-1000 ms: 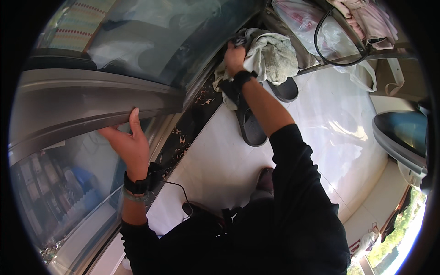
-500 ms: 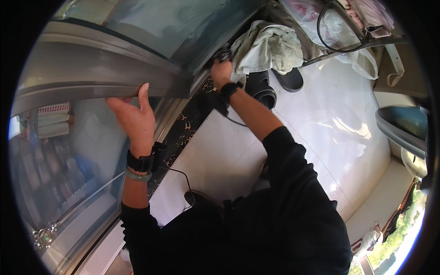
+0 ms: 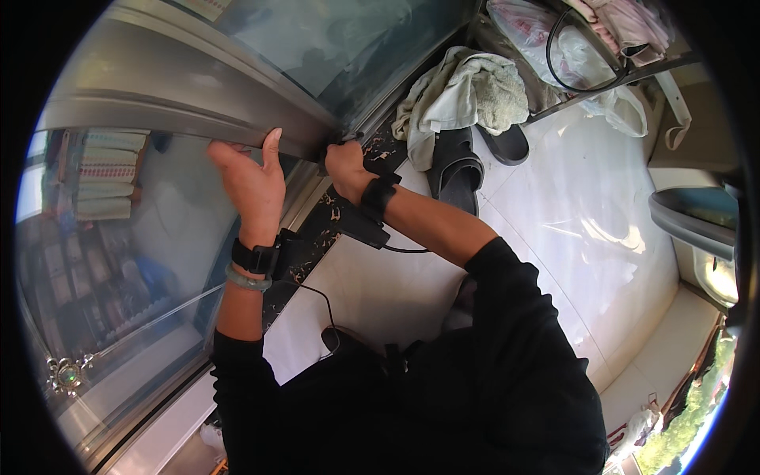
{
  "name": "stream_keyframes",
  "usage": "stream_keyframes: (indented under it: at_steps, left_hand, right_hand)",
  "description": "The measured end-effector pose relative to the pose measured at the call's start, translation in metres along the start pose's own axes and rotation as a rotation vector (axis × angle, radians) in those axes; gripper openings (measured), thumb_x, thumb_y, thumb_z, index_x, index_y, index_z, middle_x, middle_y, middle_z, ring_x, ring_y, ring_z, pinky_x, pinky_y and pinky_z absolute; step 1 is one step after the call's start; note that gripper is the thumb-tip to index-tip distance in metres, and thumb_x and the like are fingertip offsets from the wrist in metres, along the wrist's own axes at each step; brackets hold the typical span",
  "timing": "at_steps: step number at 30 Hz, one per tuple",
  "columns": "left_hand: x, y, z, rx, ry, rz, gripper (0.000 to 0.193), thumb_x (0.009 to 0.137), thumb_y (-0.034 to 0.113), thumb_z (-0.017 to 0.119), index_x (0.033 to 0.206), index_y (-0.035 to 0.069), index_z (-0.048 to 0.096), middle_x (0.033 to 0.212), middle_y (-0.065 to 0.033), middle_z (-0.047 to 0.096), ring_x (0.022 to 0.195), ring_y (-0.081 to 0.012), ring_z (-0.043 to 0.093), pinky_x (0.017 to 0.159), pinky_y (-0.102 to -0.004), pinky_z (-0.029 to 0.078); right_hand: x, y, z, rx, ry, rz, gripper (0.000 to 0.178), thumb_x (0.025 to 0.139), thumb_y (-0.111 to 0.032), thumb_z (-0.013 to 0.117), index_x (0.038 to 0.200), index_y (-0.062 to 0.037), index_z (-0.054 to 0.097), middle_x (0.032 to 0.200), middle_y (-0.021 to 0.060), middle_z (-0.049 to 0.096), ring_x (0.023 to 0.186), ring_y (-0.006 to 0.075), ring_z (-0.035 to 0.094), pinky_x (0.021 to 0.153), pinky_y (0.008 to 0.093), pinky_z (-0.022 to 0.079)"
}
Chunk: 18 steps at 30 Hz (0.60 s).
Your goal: The person wipes a glass door with a cloth, then moves to a washing machine and cleans the rubber door seal by hand. The person uses a cloth to wipe the glass and the seal, focusing on the edges and crevices.
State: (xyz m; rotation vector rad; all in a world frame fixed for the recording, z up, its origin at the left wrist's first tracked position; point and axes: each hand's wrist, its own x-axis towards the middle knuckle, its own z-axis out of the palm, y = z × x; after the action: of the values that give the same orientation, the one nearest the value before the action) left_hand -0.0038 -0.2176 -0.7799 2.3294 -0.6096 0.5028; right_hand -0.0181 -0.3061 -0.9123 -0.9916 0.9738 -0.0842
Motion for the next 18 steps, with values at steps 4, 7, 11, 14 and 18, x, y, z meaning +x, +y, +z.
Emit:
stream_keyframes:
  at_steps: [4, 7, 11, 14, 18]
  left_hand:
    - [-0.001, -0.002, -0.004, -0.003, -0.026, 0.006, 0.055, 0.087, 0.031, 0.073, 0.113, -0.005, 0.04, 0.104, -0.0185, 0.055, 0.094, -0.0312, 0.058, 0.08, -0.0392, 0.048]
    - [0.0, 0.0, -0.013, -0.06, -0.057, 0.016, 0.044, 0.094, 0.027, 0.064, 0.118, -0.004, 0.043, 0.107, -0.0195, 0.057, 0.097, -0.0308, 0.06, 0.083, -0.0391, 0.048]
    - [0.0, 0.006, -0.024, -0.181, -0.094, -0.07, 0.034, 0.1, 0.021, 0.054, 0.124, -0.002, 0.044, 0.109, -0.0171, 0.061, 0.092, -0.0301, 0.064, 0.081, -0.0395, 0.049]
    - [0.0, 0.009, -0.025, -0.214, -0.08, -0.061, 0.032, 0.1, 0.019, 0.053, 0.123, -0.002, 0.045, 0.108, -0.0174, 0.061, 0.092, -0.0303, 0.065, 0.08, -0.0392, 0.05]
    - [0.0, 0.004, -0.03, -0.211, -0.125, -0.094, 0.031, 0.101, 0.017, 0.051, 0.125, -0.001, 0.044, 0.108, -0.0183, 0.062, 0.091, -0.0318, 0.065, 0.08, -0.0399, 0.05]
  right_hand:
    - [-0.061, -0.042, -0.006, 0.163, -0.2, -0.267, 0.015, 0.091, -0.012, 0.059, 0.097, 0.0012, 0.06, 0.09, 0.0084, 0.06, 0.077, 0.0168, 0.053, 0.069, 0.0345, 0.044]
    - [-0.079, -0.059, -0.014, 0.096, -0.342, -0.552, 0.021, 0.085, -0.011, 0.064, 0.099, 0.0048, 0.063, 0.104, 0.024, 0.064, 0.091, 0.0399, 0.062, 0.079, 0.0404, 0.048]
    - [-0.086, -0.066, -0.021, 0.068, -0.087, -0.705, 0.03, 0.088, -0.012, 0.069, 0.111, 0.0014, 0.057, 0.098, 0.0133, 0.064, 0.089, 0.0233, 0.062, 0.081, 0.0338, 0.048]
    - [-0.096, -0.084, -0.015, -0.063, -0.062, -1.017, 0.026, 0.086, -0.009, 0.07, 0.108, -0.0009, 0.057, 0.102, 0.014, 0.06, 0.094, 0.0247, 0.06, 0.085, 0.0343, 0.047]
    - [-0.099, -0.126, 0.006, -0.15, -0.081, -1.446, 0.036, 0.079, -0.004, 0.072, 0.11, -0.0009, 0.055, 0.107, 0.0156, 0.051, 0.102, 0.0334, 0.052, 0.087, 0.0357, 0.045]
